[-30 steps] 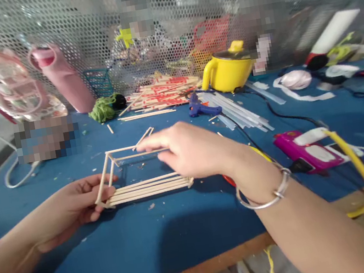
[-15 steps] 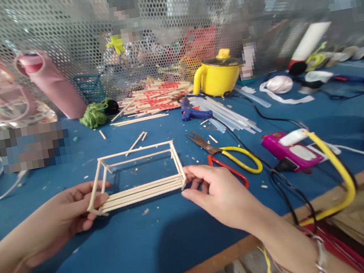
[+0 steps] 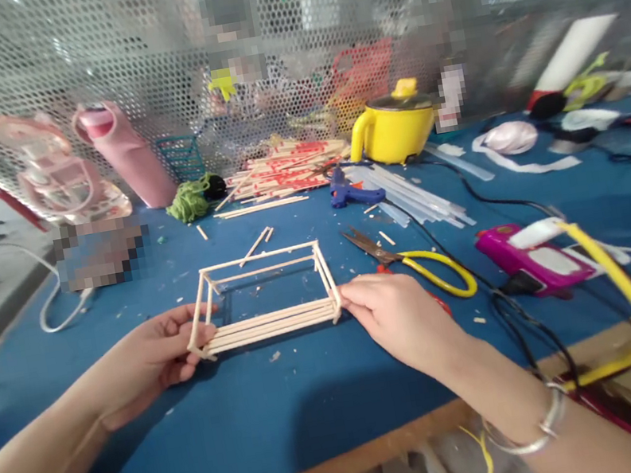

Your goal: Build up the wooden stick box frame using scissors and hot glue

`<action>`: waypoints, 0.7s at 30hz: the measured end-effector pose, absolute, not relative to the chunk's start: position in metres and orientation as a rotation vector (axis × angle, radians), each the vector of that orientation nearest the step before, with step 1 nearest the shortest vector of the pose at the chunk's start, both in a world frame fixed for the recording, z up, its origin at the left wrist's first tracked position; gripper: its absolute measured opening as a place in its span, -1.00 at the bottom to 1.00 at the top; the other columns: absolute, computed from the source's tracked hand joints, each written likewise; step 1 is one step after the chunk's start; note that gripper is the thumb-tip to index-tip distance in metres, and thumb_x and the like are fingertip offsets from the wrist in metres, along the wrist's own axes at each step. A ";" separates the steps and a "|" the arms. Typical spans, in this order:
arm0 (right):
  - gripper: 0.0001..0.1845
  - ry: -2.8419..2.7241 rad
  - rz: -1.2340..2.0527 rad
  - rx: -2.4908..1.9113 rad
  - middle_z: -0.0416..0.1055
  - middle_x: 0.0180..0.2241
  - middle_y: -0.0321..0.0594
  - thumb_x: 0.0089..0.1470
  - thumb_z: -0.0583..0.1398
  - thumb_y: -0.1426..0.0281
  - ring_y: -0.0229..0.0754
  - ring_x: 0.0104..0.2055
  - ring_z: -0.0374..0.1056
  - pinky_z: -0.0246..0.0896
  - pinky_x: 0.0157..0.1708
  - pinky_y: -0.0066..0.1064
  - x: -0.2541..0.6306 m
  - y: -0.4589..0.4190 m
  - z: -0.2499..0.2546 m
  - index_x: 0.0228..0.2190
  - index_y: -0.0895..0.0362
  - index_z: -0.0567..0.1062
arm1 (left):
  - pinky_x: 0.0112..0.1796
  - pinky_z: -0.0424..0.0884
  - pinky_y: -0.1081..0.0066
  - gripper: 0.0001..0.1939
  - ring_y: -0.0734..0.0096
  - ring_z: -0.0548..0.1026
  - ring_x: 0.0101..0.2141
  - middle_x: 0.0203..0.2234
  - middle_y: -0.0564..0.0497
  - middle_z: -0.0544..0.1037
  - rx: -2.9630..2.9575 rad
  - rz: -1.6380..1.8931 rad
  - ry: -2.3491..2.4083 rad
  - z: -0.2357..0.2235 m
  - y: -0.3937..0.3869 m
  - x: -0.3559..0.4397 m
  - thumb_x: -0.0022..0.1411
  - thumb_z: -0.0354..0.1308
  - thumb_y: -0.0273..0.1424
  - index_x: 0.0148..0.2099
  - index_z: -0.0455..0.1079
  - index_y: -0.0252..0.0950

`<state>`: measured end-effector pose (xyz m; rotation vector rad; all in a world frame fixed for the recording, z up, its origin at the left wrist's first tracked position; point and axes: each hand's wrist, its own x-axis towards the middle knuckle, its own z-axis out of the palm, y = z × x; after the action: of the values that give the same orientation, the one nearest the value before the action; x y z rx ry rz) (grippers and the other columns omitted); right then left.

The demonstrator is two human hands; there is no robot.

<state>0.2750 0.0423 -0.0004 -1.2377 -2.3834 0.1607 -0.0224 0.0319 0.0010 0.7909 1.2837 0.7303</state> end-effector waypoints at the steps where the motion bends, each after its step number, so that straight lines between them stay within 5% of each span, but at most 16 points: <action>1: -0.76 -2.409 0.132 -1.213 0.55 -0.40 -0.23 0.15 0.08 0.52 -0.19 -0.33 0.47 0.24 -0.37 -0.46 0.276 0.044 0.000 -0.43 0.10 0.53 | -0.67 0.28 0.77 -0.63 0.76 0.26 -0.70 -0.63 0.16 0.37 0.788 0.735 1.278 0.001 0.032 -0.022 -0.01 0.34 -0.41 -0.15 0.32 -0.30; 14: -0.79 -2.353 0.056 -1.346 0.57 -0.35 -0.24 0.16 0.09 0.44 -0.17 -0.34 0.47 0.24 -0.34 -0.42 0.289 0.044 0.009 -0.37 0.10 0.54 | -0.63 0.26 0.67 -0.69 0.66 0.27 -0.64 -0.58 0.14 0.36 0.936 0.766 1.415 0.007 0.028 -0.028 0.07 0.24 -0.31 -0.15 0.33 -0.30; 19: -0.73 -2.214 -0.109 -1.582 0.59 -0.35 -0.19 0.16 0.05 0.36 -0.06 -0.35 0.49 0.29 -0.36 -0.30 0.347 -0.005 0.039 -0.34 0.10 0.55 | -0.43 0.30 0.50 -0.61 0.40 0.39 -0.38 -0.33 0.06 0.42 1.498 1.256 2.086 0.042 -0.034 -0.012 0.10 0.19 -0.26 -0.02 0.30 -0.18; 21: -0.70 -2.184 -0.170 -1.640 0.59 -0.37 -0.21 0.15 0.04 0.29 -0.04 -0.40 0.49 0.30 -0.40 -0.27 0.359 -0.034 0.051 -0.33 0.06 0.56 | -0.32 0.35 0.39 -0.71 0.34 0.40 -0.37 -0.32 0.04 0.43 1.747 1.469 1.991 0.052 -0.065 0.017 0.14 0.15 -0.33 -0.06 0.32 -0.13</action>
<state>0.3588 -0.0339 0.0512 -1.6400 -2.1839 -0.1703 0.0171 -0.0649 0.0519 1.7468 1.9913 1.4689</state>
